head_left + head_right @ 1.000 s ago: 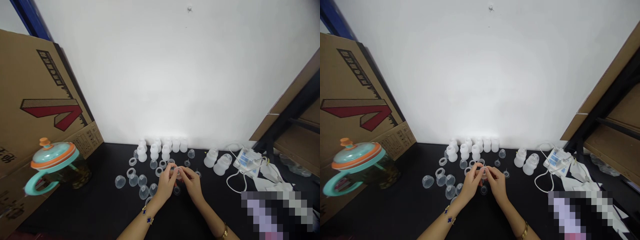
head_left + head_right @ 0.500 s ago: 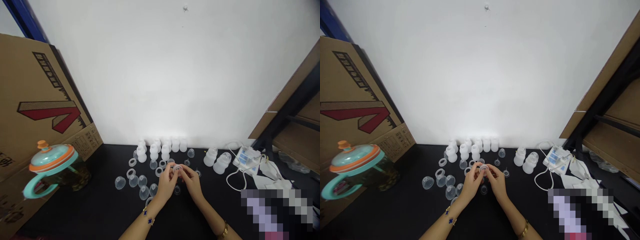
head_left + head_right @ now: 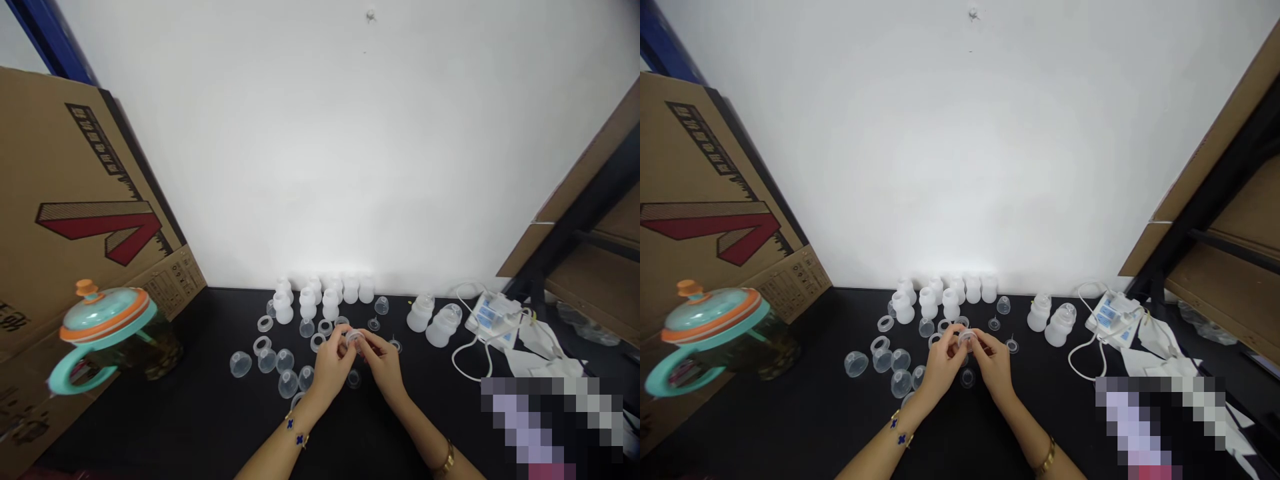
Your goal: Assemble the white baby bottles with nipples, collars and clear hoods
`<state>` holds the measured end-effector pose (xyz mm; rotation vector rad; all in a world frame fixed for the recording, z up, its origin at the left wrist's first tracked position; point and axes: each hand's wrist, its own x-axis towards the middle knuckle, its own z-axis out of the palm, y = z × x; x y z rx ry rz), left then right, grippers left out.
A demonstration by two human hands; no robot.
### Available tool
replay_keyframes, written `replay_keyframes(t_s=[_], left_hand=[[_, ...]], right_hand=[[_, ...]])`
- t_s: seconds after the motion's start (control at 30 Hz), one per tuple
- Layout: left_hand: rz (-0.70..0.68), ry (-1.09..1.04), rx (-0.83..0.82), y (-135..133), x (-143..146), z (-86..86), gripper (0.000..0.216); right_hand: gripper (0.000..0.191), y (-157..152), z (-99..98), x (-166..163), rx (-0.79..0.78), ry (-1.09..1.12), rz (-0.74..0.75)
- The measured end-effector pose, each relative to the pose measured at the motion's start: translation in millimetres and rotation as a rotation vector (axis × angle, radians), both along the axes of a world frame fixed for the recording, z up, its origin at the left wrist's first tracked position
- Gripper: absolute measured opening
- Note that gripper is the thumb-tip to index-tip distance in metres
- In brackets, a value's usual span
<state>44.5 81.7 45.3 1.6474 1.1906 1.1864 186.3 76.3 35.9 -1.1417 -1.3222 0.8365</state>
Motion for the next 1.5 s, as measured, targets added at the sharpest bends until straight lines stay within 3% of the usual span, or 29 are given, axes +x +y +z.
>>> replay_keyframes(t_s=[0.47, 0.77, 1.2, 1.5], left_hand=[[0.059, 0.183, 0.033, -4, -5, 8.5, 0.029], [0.098, 0.325, 0.043, -2, -7, 10.5, 0.023], [0.111, 0.191, 0.061, 2, -9, 2.5, 0.027], [0.066, 0.074, 0.075, 1, -7, 9.0, 0.037]], right_hand=[[0.038, -6, 10.8, -6, 0.015, -0.084, 0.035], [0.036, -7, 7.4, -5, 0.064, -0.165, 0.068], [0.034, -13, 4.5, -7, 0.199, -0.307, 0.053], [0.035, -15, 0.8, -7, 0.273, -0.348, 0.01]])
